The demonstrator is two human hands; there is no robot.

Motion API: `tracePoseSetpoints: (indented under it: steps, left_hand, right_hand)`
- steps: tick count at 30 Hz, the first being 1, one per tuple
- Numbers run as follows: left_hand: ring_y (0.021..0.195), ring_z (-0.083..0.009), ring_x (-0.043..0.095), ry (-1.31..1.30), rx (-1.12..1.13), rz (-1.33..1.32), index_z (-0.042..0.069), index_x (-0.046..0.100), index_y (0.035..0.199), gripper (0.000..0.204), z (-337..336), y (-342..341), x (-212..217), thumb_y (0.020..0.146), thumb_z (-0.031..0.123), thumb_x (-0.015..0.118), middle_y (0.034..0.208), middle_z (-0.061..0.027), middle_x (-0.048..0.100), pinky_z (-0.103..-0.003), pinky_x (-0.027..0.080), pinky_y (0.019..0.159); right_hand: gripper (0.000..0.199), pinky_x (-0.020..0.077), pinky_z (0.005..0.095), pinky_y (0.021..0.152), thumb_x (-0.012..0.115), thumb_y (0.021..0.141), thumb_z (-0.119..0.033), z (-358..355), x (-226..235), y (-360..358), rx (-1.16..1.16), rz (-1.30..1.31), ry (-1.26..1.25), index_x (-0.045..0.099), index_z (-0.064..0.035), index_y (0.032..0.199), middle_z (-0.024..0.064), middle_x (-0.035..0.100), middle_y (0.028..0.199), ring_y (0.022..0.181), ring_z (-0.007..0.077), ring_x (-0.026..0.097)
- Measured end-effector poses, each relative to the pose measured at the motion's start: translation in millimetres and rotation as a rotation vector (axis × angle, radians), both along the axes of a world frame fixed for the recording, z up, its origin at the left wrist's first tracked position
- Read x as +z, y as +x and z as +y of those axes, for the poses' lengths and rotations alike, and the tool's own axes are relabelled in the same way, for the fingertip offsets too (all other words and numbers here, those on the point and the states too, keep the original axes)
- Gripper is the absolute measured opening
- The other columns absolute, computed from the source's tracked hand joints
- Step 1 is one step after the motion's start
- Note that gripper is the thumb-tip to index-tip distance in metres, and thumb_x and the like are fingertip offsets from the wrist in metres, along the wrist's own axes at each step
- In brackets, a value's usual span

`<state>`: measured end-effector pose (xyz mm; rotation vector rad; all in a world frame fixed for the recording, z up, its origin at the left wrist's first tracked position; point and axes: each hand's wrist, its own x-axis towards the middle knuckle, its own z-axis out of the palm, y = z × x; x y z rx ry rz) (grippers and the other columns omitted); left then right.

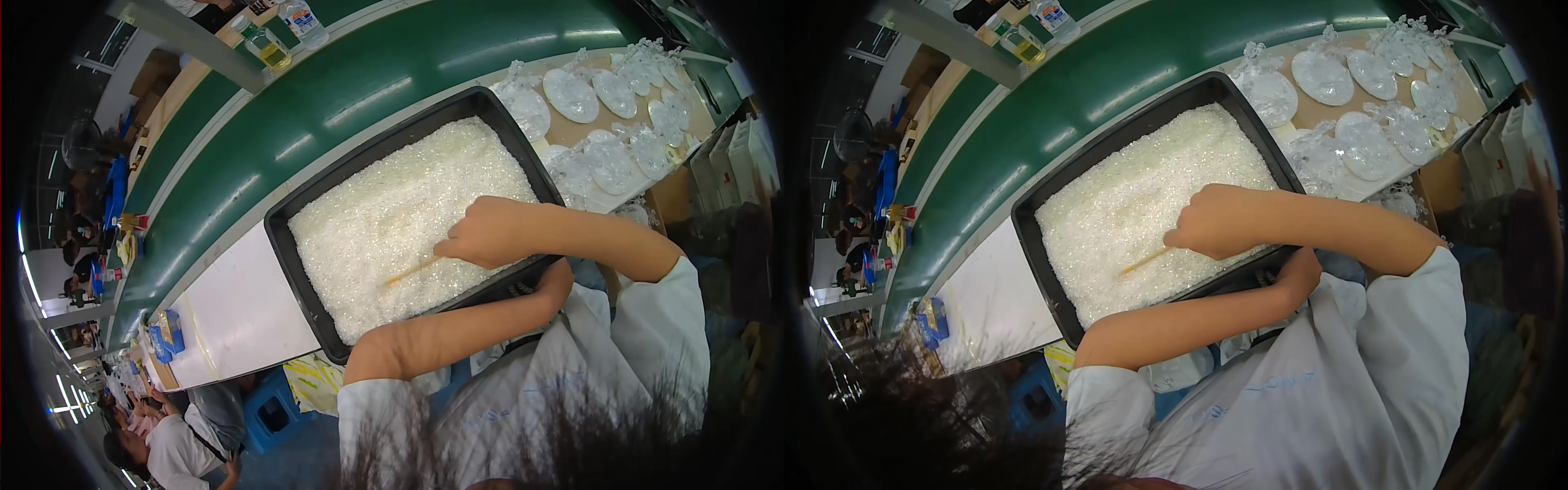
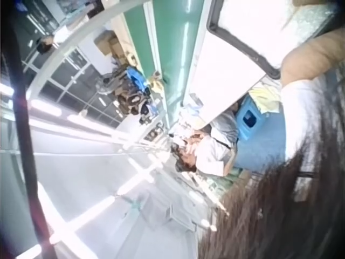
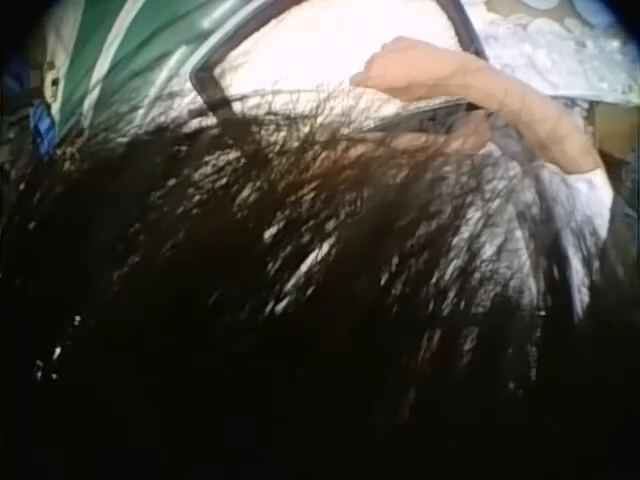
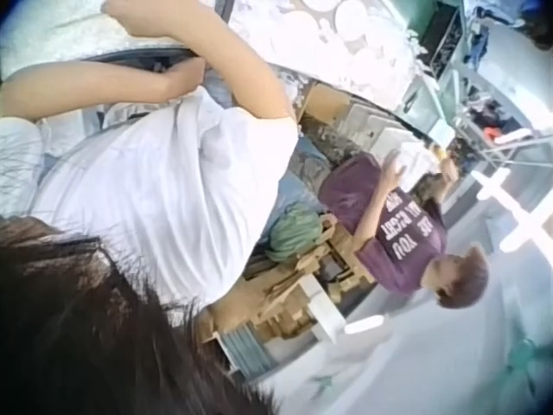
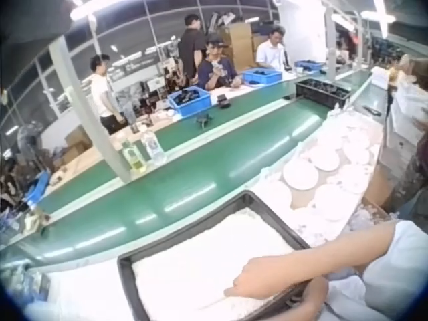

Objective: Sorting small components from a tray and assembling them into decorative snowflake-shaped lights at an industrial workbench.

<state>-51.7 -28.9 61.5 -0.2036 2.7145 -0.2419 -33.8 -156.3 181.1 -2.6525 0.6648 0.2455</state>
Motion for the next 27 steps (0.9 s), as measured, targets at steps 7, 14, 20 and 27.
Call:
tracePoseSetpoints:
  steps: [7,14,20,27]
  left_hand:
    - [0.098,-0.0247,0.066,-0.052,0.087,-0.010,0.017,0.078,0.106,0.024,10,-3,-34,0.090,0.018,0.059,0.105,-0.0020,0.073,-0.049,0.042,0.082]
    - [0.099,-0.0253,0.065,-0.003,0.032,-0.029,0.016,0.078,0.105,0.024,3,-1,-16,0.089,0.018,0.060,0.104,-0.0037,0.073,-0.048,0.042,0.083]
    - [0.099,-0.0263,0.065,-0.029,0.103,0.044,0.013,0.078,0.105,0.025,5,3,0,0.089,0.017,0.059,0.106,-0.0058,0.073,-0.048,0.043,0.081]
    - [0.098,-0.0288,0.065,-0.013,0.040,0.007,0.010,0.078,0.103,0.026,7,1,-37,0.089,0.016,0.057,0.105,-0.0068,0.073,-0.048,0.043,0.082]
  right_hand:
    - [0.022,0.0537,0.0462,0.062,0.057,0.086,-0.013,-8,-9,-23,-0.317,-0.040,-0.157,0.061,-0.0072,0.107,0.0136,0.069,0.079,0.072,0.0344,0.070]
    - [0.032,0.0522,0.0422,0.054,0.057,0.085,-0.016,-6,-18,-38,-0.359,-0.042,-0.242,0.062,-0.0093,0.115,0.0089,0.068,0.076,0.062,0.0299,0.068]
    - [0.032,0.0511,0.0410,0.052,0.059,0.084,-0.017,13,-15,-44,-0.205,-0.132,-0.294,0.063,-0.0102,0.114,0.0064,0.066,0.074,0.060,0.0269,0.067]
    - [0.030,0.0518,0.0406,0.053,0.059,0.083,-0.016,22,-9,-60,-0.440,-0.045,-0.315,0.065,-0.0106,0.112,0.0057,0.066,0.075,0.060,0.0262,0.067]
